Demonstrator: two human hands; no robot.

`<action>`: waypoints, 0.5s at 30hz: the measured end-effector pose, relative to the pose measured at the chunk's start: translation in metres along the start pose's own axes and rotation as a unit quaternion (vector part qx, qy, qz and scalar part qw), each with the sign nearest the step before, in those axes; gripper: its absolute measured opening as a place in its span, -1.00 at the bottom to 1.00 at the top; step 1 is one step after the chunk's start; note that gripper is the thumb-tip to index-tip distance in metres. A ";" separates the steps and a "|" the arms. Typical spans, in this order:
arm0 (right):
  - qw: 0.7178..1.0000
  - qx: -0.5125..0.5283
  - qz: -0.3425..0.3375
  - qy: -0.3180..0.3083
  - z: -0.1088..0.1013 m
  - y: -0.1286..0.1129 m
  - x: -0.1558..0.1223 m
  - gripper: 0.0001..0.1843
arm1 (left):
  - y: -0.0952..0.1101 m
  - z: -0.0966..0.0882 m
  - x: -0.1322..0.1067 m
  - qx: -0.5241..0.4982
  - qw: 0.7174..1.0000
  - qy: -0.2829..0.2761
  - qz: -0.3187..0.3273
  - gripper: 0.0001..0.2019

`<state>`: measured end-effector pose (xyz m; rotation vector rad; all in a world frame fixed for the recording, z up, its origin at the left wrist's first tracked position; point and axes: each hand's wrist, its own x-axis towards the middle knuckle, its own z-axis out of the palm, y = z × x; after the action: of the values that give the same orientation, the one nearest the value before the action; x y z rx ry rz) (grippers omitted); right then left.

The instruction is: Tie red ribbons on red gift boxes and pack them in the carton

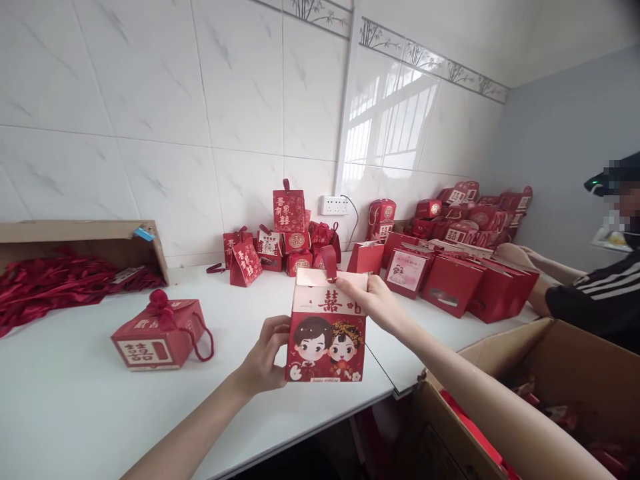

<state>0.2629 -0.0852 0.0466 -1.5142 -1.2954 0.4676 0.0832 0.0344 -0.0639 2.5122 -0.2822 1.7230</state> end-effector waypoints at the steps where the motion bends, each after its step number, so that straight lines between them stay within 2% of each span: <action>1: 1.000 0.001 0.000 0.000 0.000 0.000 -0.001 -0.51 | 0.000 0.000 0.000 -0.001 1.000 -0.002 -0.003 -0.58; 5: 1.000 -0.001 0.002 0.001 0.001 -0.001 0.000 -0.49 | 0.001 0.000 -0.001 0.005 1.000 -0.006 -0.008 -0.54; 10: 1.000 -0.024 0.007 0.007 0.002 -0.003 0.001 -0.52 | 0.000 -0.002 0.000 0.034 0.999 -0.008 0.021 -0.58; 15: 0.999 -0.042 -0.005 0.022 0.003 0.000 0.001 -0.45 | 0.000 -0.003 0.002 0.043 0.999 -0.007 0.022 -0.57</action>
<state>0.2613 -0.0835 0.0455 -1.5791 -1.3020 0.3754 0.0811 0.0351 -0.0610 2.5984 -0.2731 1.7711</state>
